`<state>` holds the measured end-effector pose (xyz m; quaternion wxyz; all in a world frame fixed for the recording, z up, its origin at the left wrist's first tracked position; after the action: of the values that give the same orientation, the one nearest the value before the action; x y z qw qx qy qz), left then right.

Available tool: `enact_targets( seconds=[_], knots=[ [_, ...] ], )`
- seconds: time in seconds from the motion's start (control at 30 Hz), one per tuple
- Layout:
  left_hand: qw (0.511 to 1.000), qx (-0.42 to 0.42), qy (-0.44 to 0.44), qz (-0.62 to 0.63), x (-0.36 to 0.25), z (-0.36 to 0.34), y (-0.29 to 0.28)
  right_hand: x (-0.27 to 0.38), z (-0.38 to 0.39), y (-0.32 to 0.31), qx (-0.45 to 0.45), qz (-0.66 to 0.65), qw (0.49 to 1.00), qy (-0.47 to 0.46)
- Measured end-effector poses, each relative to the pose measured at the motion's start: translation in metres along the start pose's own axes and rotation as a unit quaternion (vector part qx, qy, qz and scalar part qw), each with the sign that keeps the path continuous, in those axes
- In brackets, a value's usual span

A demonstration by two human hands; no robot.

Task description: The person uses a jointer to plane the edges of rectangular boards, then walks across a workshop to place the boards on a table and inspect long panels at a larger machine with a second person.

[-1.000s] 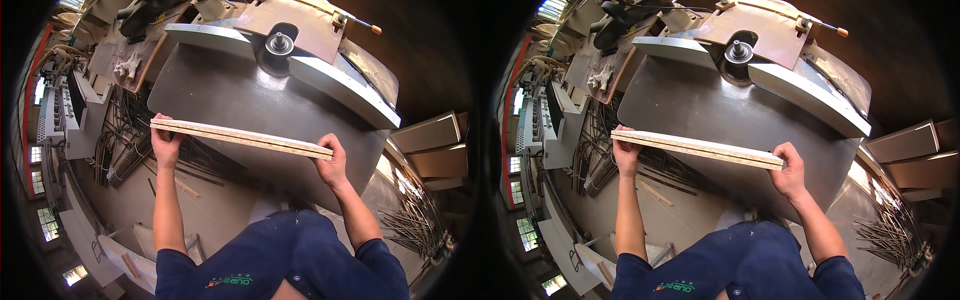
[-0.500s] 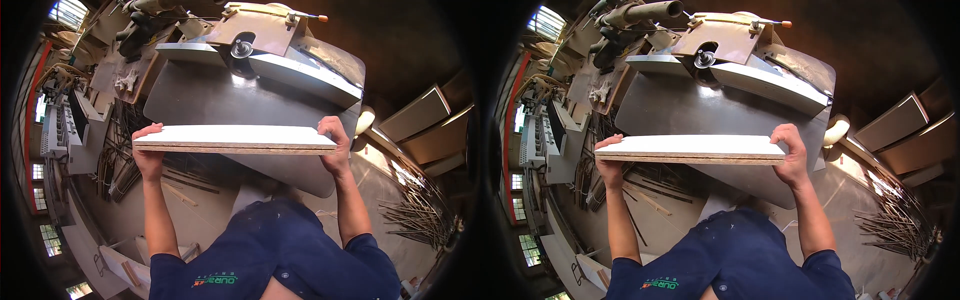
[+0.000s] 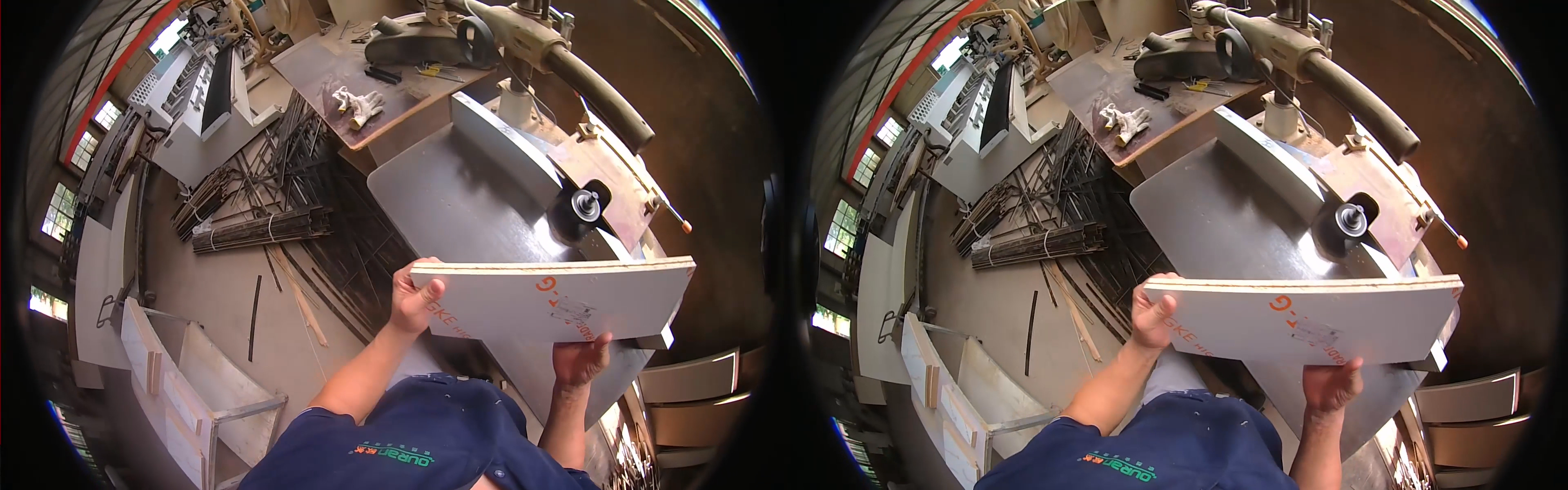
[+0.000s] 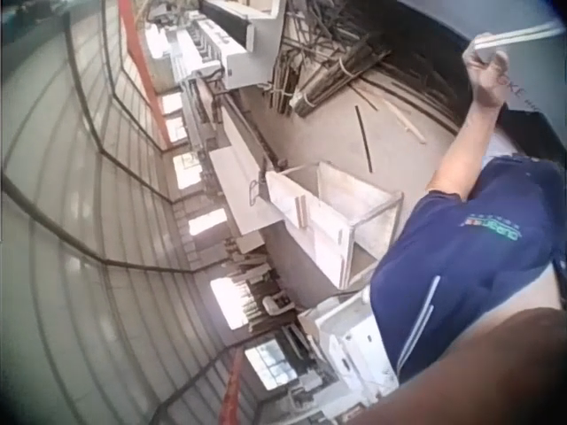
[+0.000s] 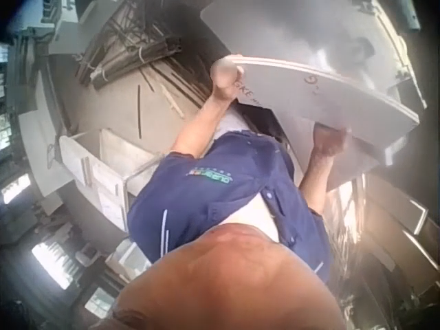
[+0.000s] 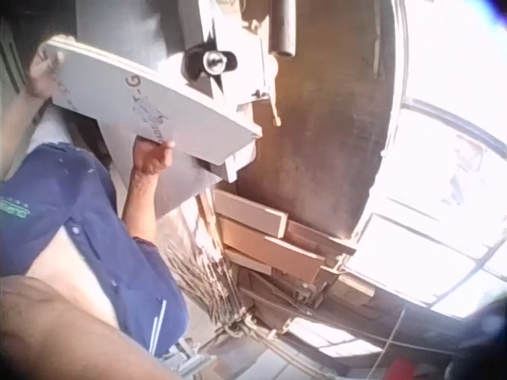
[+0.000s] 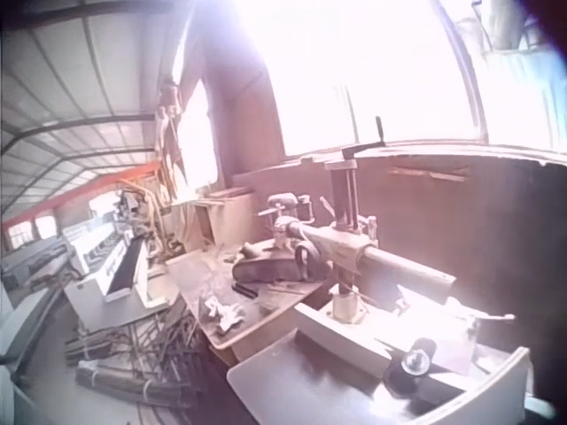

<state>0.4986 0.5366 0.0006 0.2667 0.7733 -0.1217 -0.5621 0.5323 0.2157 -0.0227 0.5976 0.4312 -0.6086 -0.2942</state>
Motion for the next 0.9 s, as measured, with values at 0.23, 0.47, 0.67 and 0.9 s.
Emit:
enact_targets(
  seconds=[0.23, 0.47, 0.67, 0.9],
  knots=[
    [0.977, 0.007, -0.086, -0.193, 0.021, -0.211, -0.2, -0.028, -0.062, -0.013, -0.096, 0.166, 0.977, -0.094],
    [0.796, -0.161, -0.1, -0.575, 0.065, -0.577, -0.411, -0.022, -0.043, 0.039, -0.152, 0.334, 0.925, -0.103],
    [0.679, -0.228, -0.166, -0.678, 0.105, -0.685, -0.445, -0.016, 0.012, 0.057, -0.369, 0.41, 0.812, -0.189],
    [0.655, -0.205, -0.221, -0.693, 0.114, -0.719, -0.453, -0.054, -0.001, 0.056, -0.35, 0.431, 0.817, -0.154]
  ],
)
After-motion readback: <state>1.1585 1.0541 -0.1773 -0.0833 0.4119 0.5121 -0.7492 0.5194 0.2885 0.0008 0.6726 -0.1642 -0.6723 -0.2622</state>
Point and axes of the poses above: each hand's wrist, its own z-axis away from the middle knuckle, its own y-axis out of the palm, x = y × z, the point moved 9 cm from there along -z, towards the middle knuckle
